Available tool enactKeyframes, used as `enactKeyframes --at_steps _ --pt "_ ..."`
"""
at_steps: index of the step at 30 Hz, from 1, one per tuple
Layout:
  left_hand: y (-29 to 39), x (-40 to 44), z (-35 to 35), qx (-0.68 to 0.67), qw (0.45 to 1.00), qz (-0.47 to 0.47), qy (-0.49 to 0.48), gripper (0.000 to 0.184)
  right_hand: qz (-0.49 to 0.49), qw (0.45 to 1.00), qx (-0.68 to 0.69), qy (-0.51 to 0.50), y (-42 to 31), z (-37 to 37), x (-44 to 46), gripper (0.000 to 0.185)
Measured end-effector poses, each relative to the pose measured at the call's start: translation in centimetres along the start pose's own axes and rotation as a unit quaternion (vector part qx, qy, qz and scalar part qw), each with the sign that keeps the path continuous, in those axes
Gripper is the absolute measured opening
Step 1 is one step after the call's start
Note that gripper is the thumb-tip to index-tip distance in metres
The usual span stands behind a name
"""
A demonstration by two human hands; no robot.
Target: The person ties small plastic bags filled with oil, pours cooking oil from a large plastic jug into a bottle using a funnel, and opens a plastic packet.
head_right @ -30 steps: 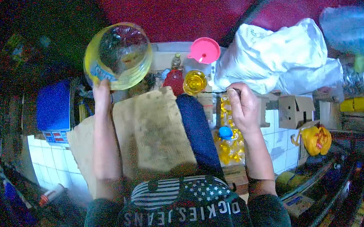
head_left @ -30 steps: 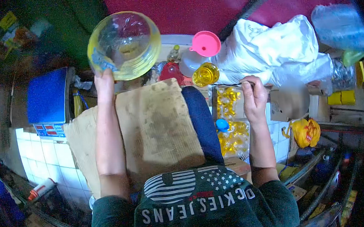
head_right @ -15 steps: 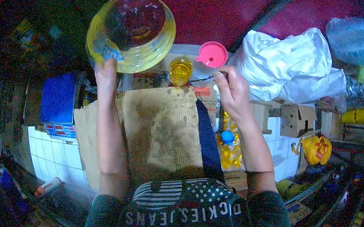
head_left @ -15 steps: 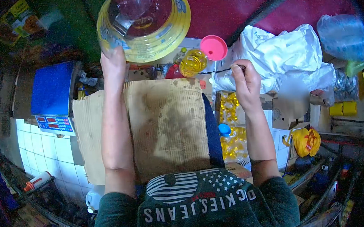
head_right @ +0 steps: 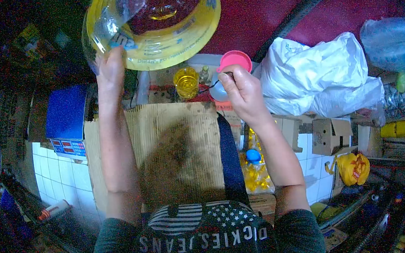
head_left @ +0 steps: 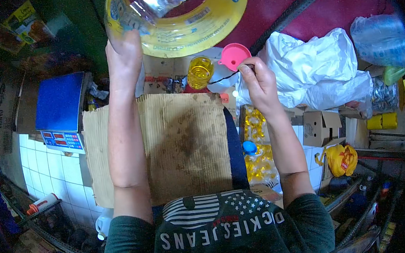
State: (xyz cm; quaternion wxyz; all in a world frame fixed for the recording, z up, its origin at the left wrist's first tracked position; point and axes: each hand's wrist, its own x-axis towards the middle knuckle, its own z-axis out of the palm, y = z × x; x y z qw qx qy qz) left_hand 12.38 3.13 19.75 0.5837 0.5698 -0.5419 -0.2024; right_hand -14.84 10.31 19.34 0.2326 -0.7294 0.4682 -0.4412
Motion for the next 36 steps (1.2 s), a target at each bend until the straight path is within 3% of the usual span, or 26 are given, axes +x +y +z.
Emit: enactKeyframes --at_steps 3,6,9,17,27,36 --pt "1.2 -0.2 0.5 -0.049 0.998 0.037 0.024 0.029 -0.003 1.0 -0.007 0.0 0.0 0.1 0.3 0.014" --pt "3.6 -1.0 -0.6 -0.016 1.0 0.004 -0.019 0.027 -0.011 1.0 -0.008 0.004 -0.2 0.2 0.7 0.014" --pt "2.3 -0.5 -0.5 0.037 0.993 0.108 0.001 0.026 -0.024 1.0 0.001 0.008 -0.1 0.3 1.1 0.013" --pt "2.8 -0.5 -0.6 0.079 0.989 0.123 0.02 0.029 -0.024 0.999 0.027 0.007 -0.8 0.4 2.1 0.013" --pt "3.4 -0.5 -0.2 -0.082 0.995 0.046 0.028 0.027 -0.006 1.0 0.02 -0.007 -2.0 0.4 2.7 0.015" --pt "3.2 -0.2 -0.2 -0.068 0.996 0.051 0.032 0.024 -0.014 1.0 0.012 0.003 -2.8 0.5 3.4 0.015"
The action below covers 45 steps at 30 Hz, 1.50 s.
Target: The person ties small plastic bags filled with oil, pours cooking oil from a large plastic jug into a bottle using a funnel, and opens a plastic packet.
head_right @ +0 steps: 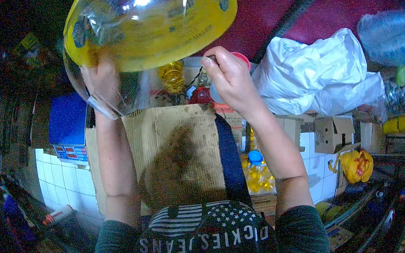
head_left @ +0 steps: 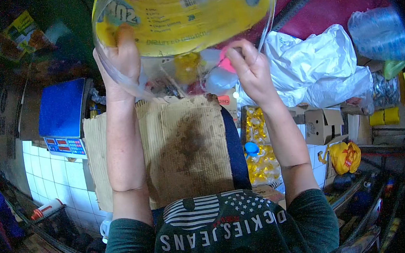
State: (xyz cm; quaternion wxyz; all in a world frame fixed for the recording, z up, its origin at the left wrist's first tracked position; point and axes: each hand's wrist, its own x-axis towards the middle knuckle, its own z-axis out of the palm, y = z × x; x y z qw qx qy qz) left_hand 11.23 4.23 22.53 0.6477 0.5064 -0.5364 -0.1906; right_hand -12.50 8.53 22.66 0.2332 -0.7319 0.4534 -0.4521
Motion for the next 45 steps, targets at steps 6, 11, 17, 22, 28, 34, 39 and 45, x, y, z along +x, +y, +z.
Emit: enactKeyframes --at_steps 6,11,17,22,28,34,39,45 --pt "1.4 0.0 0.0 0.012 0.998 0.059 0.016 0.022 -0.01 1.0 0.005 0.006 0.2 0.2 0.3 0.015" --pt "1.1 -0.1 0.0 0.013 0.999 0.051 0.012 0.022 -0.03 0.999 0.014 0.014 0.8 0.4 0.6 0.015" --pt "2.1 -0.3 0.4 0.022 0.989 0.14 0.036 0.021 -0.039 0.999 0.009 0.016 0.7 0.4 0.8 0.015" --pt "1.6 -0.2 0.4 -0.007 0.992 0.127 0.015 0.019 -0.054 0.998 -0.012 0.011 0.9 0.2 1.1 0.015" --pt "1.8 -0.1 0.6 0.003 0.989 0.143 0.024 0.017 -0.028 1.0 0.002 0.008 0.4 0.0 1.1 0.016" --pt "1.2 -0.1 0.5 0.042 0.991 0.128 0.026 0.016 -0.029 0.999 0.001 0.013 0.5 -0.1 1.2 0.017" --pt "1.0 0.1 0.6 0.073 0.987 0.138 0.039 0.019 -0.023 1.0 -0.017 0.01 0.1 -0.3 1.2 0.018" --pt "0.5 0.3 0.6 0.068 0.987 0.141 0.036 0.023 -0.037 0.999 -0.014 0.014 0.5 -0.3 1.3 0.018"
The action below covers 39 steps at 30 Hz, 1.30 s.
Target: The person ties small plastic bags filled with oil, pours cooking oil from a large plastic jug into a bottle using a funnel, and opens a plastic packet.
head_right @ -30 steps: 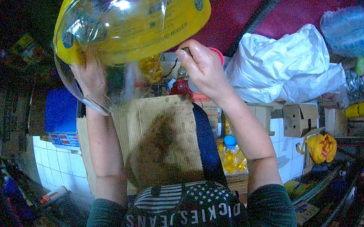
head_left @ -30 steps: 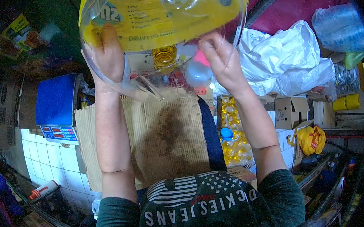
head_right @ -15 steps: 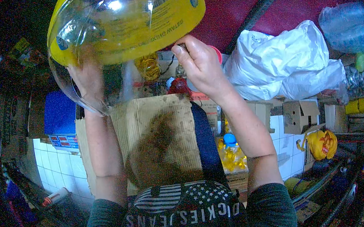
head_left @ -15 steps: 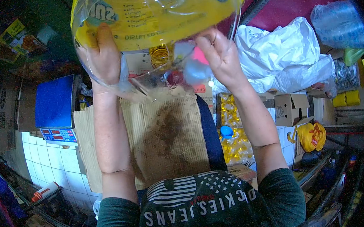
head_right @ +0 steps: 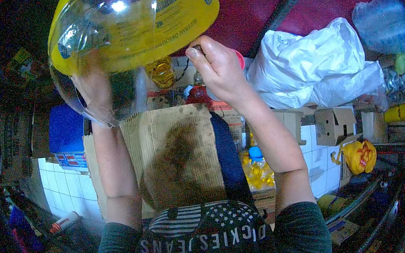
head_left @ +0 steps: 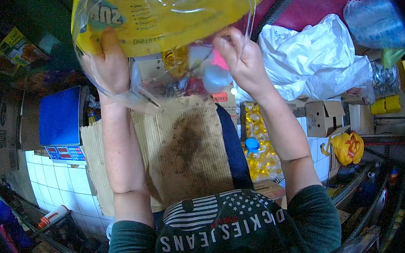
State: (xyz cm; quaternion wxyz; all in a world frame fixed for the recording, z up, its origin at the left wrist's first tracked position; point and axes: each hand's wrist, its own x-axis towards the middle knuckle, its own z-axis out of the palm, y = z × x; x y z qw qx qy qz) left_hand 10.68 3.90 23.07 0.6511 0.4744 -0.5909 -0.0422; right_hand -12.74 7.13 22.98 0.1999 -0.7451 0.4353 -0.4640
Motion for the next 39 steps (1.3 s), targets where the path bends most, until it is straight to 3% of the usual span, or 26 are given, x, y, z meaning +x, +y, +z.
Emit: enactKeyframes --at_steps 4,18,24,30,39 --pt "0.6 0.2 0.3 -0.064 0.998 0.01 0.015 0.025 -0.01 1.0 -0.008 0.005 -0.2 0.0 0.1 0.018" --pt "-0.1 1.0 0.6 0.041 0.999 0.009 0.006 0.028 -0.013 1.0 0.004 0.013 0.4 0.5 0.6 0.017" --pt "-0.4 1.6 1.0 -0.003 0.996 0.077 0.033 0.029 -0.022 1.0 0.007 0.02 1.1 0.8 0.9 0.018" --pt "-0.3 2.0 0.8 -0.018 0.999 0.027 0.02 0.026 -0.018 0.999 0.013 0.027 1.0 0.9 1.1 0.017" --pt "-0.3 2.1 0.8 -0.018 0.998 0.049 0.026 0.025 -0.012 1.0 0.006 0.02 0.7 0.9 1.3 0.018"
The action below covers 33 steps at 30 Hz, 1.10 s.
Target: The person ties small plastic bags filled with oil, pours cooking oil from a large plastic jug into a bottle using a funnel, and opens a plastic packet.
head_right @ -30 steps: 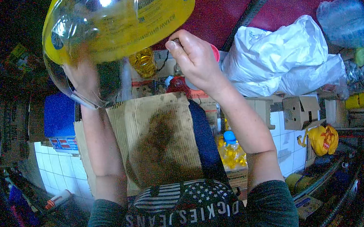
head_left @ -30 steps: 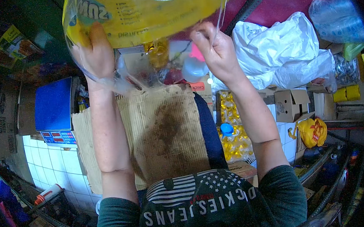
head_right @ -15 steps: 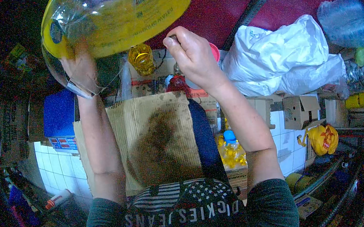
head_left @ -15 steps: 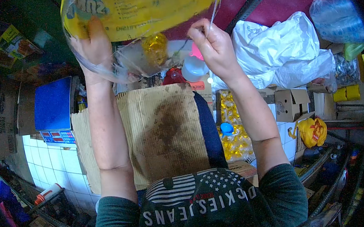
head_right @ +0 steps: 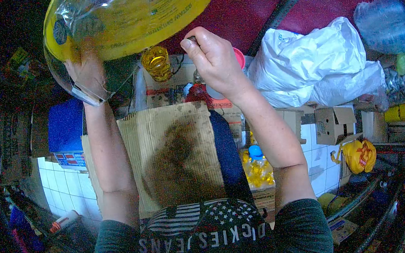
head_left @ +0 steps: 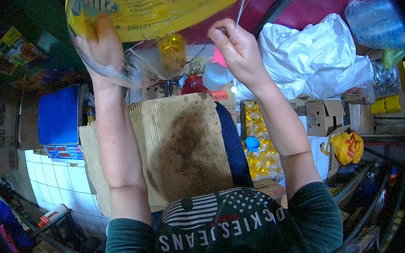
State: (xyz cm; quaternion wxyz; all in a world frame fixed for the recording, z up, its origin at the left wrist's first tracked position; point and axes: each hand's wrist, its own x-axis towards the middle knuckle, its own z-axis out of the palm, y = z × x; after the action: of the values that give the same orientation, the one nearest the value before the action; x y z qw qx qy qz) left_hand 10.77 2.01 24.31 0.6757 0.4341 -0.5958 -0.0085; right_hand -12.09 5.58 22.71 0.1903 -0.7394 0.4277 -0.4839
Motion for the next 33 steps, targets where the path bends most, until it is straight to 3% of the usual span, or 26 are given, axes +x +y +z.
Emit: enactKeyframes --at_steps 33 --pt "-0.56 0.18 0.6 -0.056 0.998 -0.031 0.004 0.026 -0.005 1.0 -0.002 0.007 0.64 0.2 -0.03 0.017"
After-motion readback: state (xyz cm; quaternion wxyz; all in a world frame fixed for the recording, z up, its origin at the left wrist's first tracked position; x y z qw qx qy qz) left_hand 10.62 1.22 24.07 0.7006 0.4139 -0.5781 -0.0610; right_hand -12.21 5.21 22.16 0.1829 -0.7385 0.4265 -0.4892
